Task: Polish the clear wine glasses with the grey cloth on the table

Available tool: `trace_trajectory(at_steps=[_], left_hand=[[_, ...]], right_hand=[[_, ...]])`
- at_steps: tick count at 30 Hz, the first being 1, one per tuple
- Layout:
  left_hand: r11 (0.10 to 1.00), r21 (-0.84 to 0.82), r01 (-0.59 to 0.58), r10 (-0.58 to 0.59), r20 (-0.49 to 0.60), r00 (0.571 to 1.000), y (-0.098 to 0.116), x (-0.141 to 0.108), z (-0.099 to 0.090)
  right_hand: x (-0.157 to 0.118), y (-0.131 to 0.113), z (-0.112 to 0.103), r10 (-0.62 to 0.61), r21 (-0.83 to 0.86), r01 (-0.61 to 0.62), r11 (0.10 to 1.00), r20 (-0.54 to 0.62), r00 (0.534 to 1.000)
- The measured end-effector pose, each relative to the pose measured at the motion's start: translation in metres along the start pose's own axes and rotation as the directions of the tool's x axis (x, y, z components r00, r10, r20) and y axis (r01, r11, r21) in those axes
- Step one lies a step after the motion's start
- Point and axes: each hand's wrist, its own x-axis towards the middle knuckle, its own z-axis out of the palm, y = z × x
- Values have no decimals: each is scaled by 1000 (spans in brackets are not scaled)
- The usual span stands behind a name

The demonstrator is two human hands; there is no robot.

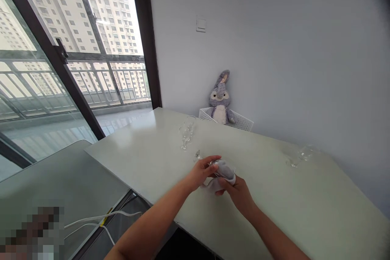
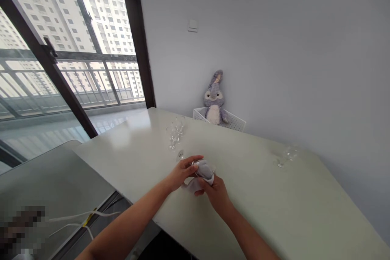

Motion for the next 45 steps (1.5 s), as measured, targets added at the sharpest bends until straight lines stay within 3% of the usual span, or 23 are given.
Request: trace_trajectory(at_steps=[1,3,5,6,9,11,13,15,16,18,21,24,27,29,31,33,34,35,37,39,41,43,45], left_hand=[[1000,-8,14,-14,3,1000,0,1,0],[999,37,35,-35,4,999,1,2,0],[991,129,34,-35,3,999,3,2,-1],[984,178,23,-25,8,1000,4,1,-2],[918,397,-12,15,-4,1000,8,-4,-4],[755,655,-44,132,-86,988,10,-8,-5],[456,885,-96,339,-73,938,11,-11,-8],[148,973,-178,481,86,872,9,-12,-11],[37,975,-218,500,171,849,8,-11,-13],[-88,962,-257,489,267,831,5,-8,-17],[-118,958,-261,423,286,860,2,-5,-22],[-17,958,-287,350,274,896,3,-6,-24],[258,915,-310,245,248,937,8,-11,-27],[506,814,-283,55,297,953,13,-15,-30],[686,701,-196,-157,406,900,18,-18,-33],[736,661,-149,-259,478,839,22,-20,-33],[710,683,-175,-244,471,848,23,-22,-32],[644,731,-225,-182,432,883,23,-23,-29],[390,863,-321,46,330,943,22,-25,-22],[81,937,-340,267,308,913,19,-27,-15],[-125,934,-333,342,356,870,17,-27,-9],[-204,917,-342,324,393,861,17,-27,-8],[-181,917,-356,280,395,875,19,-27,-11]], right_hand=[[0,2,-1,-67,-159,67,985,8,998],[-1,6,-5,-211,-435,227,872,86,974],[-1,6,-7,-302,-574,348,741,179,936],[-1,5,-8,-309,-590,366,719,201,930],[1,2,-7,-200,-478,219,850,92,975],[5,-1,-6,-66,-322,43,946,-60,996],[8,-5,-7,53,-168,-81,982,-163,985],[11,-9,-9,132,-46,-141,989,-161,978],[11,-11,-9,155,7,-155,988,-127,980],[10,-15,-9,175,95,-170,981,-46,983],[6,-20,-10,173,156,-180,971,54,983],[1,-26,-14,156,75,-169,983,150,976],[-4,-35,-23,133,-93,-112,989,257,957],[-8,-42,-27,117,-183,-54,982,354,928],[-11,-46,-29,118,-210,-24,977,444,888],[-14,-47,-28,140,-182,-59,981,473,870],[-15,-45,-27,158,-155,-96,983,452,878],[-15,-42,-26,177,-121,-138,983,415,893],[-14,-34,-23,206,-15,-212,977,305,930],[-12,-26,-19,231,135,-264,955,221,948],[-10,-22,-14,264,280,-310,909,190,946],[-10,-22,-10,295,360,-345,867,187,937],[-11,-24,-8,288,342,-341,875,198,937]])
